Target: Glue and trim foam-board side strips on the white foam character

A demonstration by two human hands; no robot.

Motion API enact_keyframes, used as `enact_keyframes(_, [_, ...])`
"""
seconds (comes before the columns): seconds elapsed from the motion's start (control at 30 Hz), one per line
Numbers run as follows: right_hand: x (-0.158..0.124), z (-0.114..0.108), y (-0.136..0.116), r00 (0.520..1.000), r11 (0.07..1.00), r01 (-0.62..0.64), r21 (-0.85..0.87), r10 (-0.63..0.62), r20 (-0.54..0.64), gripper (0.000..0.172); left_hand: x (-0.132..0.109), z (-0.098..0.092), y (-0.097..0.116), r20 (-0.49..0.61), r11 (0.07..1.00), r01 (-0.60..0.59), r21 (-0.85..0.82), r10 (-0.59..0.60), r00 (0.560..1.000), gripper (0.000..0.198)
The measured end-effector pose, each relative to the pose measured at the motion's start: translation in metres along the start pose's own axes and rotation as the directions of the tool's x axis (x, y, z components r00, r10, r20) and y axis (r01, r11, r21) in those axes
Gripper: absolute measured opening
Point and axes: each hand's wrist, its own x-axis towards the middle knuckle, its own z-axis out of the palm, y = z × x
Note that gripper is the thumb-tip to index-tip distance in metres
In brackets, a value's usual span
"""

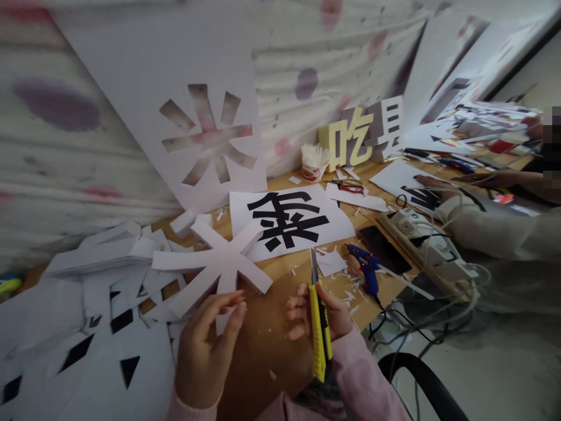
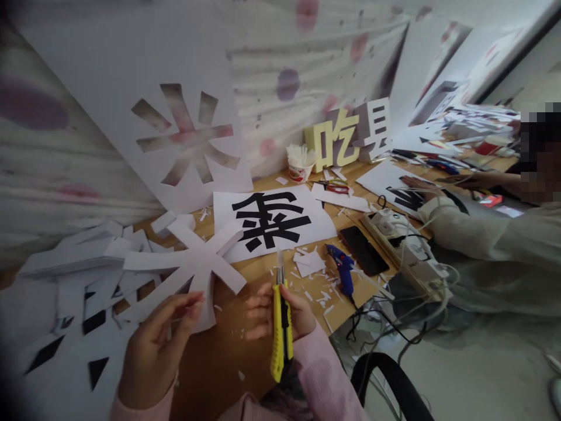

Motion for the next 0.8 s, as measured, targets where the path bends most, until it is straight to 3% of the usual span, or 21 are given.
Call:
enact_keyframes(0.07, [0.006,0.009,0.004,0.998,0.997,-0.057,-0.044,0.056,-0.020,0.034,0.004,0.001,0.021,0.045,0.979,-0.161,-0.127,0.168,0.985,0.012])
enact_keyframes(0.13, [0.011,0.017,0.008,0.996,0.994,-0.090,-0.068,0.088,-0.028,0.037,0.009,0.006,0.034,0.042,0.925,-0.375,-0.060,0.378,0.925,0.017])
enact_keyframes(0.23, [0.015,0.025,0.014,0.992,0.988,-0.111,-0.105,0.105,-0.064,0.041,0.016,0.019,0.034,0.074,0.847,-0.515,0.131,0.509,0.857,0.019])
enact_keyframes(0.37, [0.016,0.028,0.019,0.987,0.986,-0.115,-0.123,0.100,-0.123,0.045,0.020,0.037,0.018,0.091,0.803,-0.545,0.241,0.541,0.836,0.010])
enact_keyframes(0.5, [0.015,0.026,0.019,0.978,0.981,-0.147,-0.124,0.126,-0.167,0.053,0.018,0.041,0.009,0.039,0.814,-0.561,0.153,0.562,0.826,0.016])
enact_keyframes(0.7, [0.006,0.014,0.006,0.949,0.924,-0.313,-0.220,0.293,-0.120,0.070,0.015,0.023,0.001,-0.071,0.897,-0.417,-0.149,0.411,0.909,0.011])
enact_keyframes(0.8, [-0.007,0.010,-0.009,0.946,0.897,-0.307,-0.320,0.252,-0.203,0.066,0.013,0.003,-0.010,-0.132,0.957,-0.247,-0.150,0.228,0.965,0.005])
